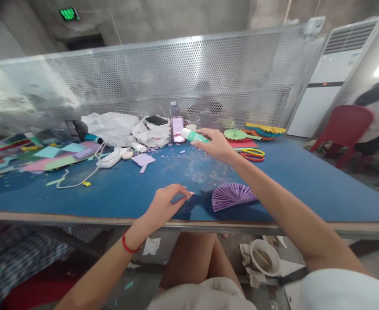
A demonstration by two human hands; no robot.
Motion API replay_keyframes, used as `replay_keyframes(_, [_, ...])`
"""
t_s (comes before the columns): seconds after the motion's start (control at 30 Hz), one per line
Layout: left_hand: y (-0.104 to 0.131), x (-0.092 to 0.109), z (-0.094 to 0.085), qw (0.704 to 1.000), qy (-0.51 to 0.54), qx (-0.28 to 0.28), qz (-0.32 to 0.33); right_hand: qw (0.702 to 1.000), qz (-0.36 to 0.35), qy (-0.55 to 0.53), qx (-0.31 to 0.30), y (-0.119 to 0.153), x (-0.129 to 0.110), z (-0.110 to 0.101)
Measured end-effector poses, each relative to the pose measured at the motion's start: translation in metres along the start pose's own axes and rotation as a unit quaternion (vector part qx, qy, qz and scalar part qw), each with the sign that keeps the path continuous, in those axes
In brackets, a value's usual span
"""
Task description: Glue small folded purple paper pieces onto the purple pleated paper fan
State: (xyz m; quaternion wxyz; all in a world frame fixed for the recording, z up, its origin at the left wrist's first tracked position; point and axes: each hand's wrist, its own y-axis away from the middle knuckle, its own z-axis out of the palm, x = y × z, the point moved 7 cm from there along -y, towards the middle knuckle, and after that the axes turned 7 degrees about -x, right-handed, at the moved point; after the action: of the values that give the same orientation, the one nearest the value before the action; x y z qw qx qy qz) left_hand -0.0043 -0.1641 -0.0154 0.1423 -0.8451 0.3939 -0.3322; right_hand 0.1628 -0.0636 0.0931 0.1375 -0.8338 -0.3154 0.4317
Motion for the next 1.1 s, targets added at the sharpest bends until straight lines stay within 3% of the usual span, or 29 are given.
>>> replay_keyframes(0.13, [-0.008, 0.004, 0.005, 0.998, -0.064, -0.005, 0.029, 0.992, 0.043, -0.119, -0.029, 0.015, 0.012, 0.004])
replay_keyframes(0.27, [-0.004, 0.011, 0.007, 0.995, -0.077, -0.034, 0.053, 0.976, 0.062, -0.206, 0.005, 0.025, 0.036, 0.003])
replay_keyframes(0.4, [-0.002, 0.010, 0.007, 0.996, -0.065, -0.059, 0.016, 0.973, 0.005, -0.221, 0.068, 0.025, 0.039, 0.001])
replay_keyframes(0.6, [-0.001, 0.009, -0.012, 0.998, -0.050, 0.022, -0.036, 0.935, -0.043, -0.322, 0.144, 0.031, 0.035, 0.001])
replay_keyframes(0.7, [0.003, 0.004, -0.018, 0.994, -0.056, 0.040, -0.079, 0.928, -0.089, -0.355, 0.069, 0.035, 0.017, 0.009])
replay_keyframes(0.87, [0.009, 0.009, -0.016, 0.996, -0.057, 0.036, -0.056, 0.938, -0.083, -0.283, -0.185, 0.047, -0.008, 0.043])
replay_keyframes(0.97, [0.008, 0.016, -0.010, 0.996, -0.082, 0.018, -0.020, 0.948, -0.065, -0.207, -0.231, 0.051, -0.007, 0.053])
replay_keyframes(1.1, [0.006, 0.017, -0.006, 0.992, -0.125, 0.001, -0.013, 0.933, -0.053, -0.201, -0.293, 0.054, -0.003, 0.066])
